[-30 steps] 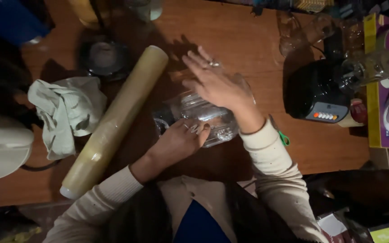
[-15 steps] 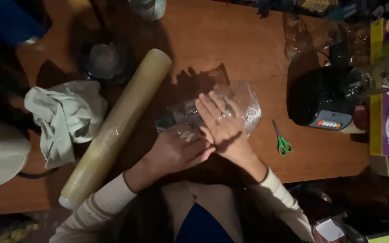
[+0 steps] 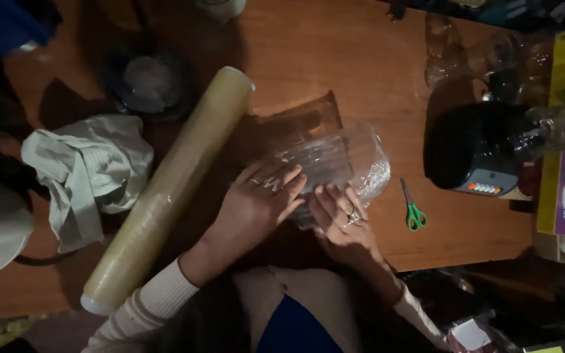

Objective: Wrapping a blender jar with plastic wrap.

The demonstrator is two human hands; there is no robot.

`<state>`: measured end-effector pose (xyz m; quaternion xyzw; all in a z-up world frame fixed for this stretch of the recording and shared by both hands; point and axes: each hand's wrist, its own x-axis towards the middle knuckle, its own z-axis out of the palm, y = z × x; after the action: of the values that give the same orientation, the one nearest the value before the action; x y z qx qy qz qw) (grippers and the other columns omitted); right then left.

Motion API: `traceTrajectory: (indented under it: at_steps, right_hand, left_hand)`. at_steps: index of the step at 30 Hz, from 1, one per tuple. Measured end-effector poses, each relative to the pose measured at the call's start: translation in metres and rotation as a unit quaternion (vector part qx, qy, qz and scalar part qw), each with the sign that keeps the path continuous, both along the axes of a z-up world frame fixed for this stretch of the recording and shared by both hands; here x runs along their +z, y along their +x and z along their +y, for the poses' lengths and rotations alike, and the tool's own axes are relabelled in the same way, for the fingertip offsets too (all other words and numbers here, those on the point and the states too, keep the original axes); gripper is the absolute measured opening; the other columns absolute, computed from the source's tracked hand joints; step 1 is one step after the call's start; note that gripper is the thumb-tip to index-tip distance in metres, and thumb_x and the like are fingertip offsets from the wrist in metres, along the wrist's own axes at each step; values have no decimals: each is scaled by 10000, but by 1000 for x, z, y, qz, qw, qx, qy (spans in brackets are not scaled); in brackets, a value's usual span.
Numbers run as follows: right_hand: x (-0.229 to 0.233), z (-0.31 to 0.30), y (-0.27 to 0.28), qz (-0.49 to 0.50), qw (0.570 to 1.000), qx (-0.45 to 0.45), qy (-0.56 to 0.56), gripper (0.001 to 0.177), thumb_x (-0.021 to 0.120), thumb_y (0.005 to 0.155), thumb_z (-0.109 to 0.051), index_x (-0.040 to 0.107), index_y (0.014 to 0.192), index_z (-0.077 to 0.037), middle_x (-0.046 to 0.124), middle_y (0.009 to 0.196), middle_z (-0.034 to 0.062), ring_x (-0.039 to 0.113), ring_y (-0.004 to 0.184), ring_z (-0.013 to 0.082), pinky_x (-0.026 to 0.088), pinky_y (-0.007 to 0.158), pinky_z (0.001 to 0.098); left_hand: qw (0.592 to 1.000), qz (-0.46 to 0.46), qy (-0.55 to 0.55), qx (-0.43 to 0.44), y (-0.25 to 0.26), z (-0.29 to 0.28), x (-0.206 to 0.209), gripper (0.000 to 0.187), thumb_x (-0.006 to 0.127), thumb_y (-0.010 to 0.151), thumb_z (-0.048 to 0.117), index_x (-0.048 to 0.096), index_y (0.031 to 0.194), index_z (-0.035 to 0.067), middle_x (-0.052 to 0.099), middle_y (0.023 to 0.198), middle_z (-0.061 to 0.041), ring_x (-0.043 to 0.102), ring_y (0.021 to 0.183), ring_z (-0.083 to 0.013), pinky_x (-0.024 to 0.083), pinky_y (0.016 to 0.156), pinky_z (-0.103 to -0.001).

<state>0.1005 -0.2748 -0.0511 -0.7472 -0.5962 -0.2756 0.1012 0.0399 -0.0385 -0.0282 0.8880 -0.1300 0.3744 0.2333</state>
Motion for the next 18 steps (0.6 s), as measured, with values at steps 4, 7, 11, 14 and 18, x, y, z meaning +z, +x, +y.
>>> traceTrajectory:
  at_steps: [4, 7, 11, 14, 18]
  right_hand:
    - [8, -18, -3, 174, 984, 4, 29, 293, 625, 930, -233, 762, 1143, -85, 708, 1306, 105, 664, 1226, 311, 523, 1058, 487]
    - [35, -18, 15, 287, 951, 27, 112, 196, 718, 855, -196, 813, 953, -56, 775, 1121, 142, 740, 1053, 344, 604, 922, 478]
    - [81, 40, 55, 308, 945, 32, 101, 387, 623, 984, -146, 664, 1307, 63, 630, 1382, 270, 578, 1318, 466, 472, 1098, 595]
    - [59, 85, 81, 276, 961, 6, 11, 528, 552, 1065, -321, 534, 1475, 11, 547, 1492, 248, 439, 1432, 442, 414, 1128, 601]
    - [70, 103, 68, 283, 956, -13, -76, 679, 660, 1005, -318, 427, 1539, 31, 426, 1558, 298, 308, 1478, 492, 369, 1128, 686]
  left_hand:
    - [999, 23, -29, -12, -2, -1, -1, 356, 762, 886, 298, 751, 1188, 109, 763, 1155, -87, 722, 1080, -302, 527, 987, -451]
    - [998, 55, -18, -12, -4, 0, -2, 413, 797, 843, 317, 748, 1209, 132, 767, 1155, -66, 717, 1106, -281, 503, 1026, -451]
    - [997, 72, -14, -9, -8, 1, -3, 397, 791, 873, 366, 731, 1206, 158, 761, 1175, -51, 709, 1125, -262, 476, 1042, -458]
    - [997, 79, 15, 9, -11, 0, 0, 562, 864, 760, 367, 715, 1261, 164, 755, 1179, -77, 715, 1098, -302, 470, 1049, -500]
    - [997, 55, 38, 33, -16, 7, 12, 595, 906, 625, 383, 735, 1148, 158, 757, 1046, -59, 734, 977, -276, 484, 1049, -473]
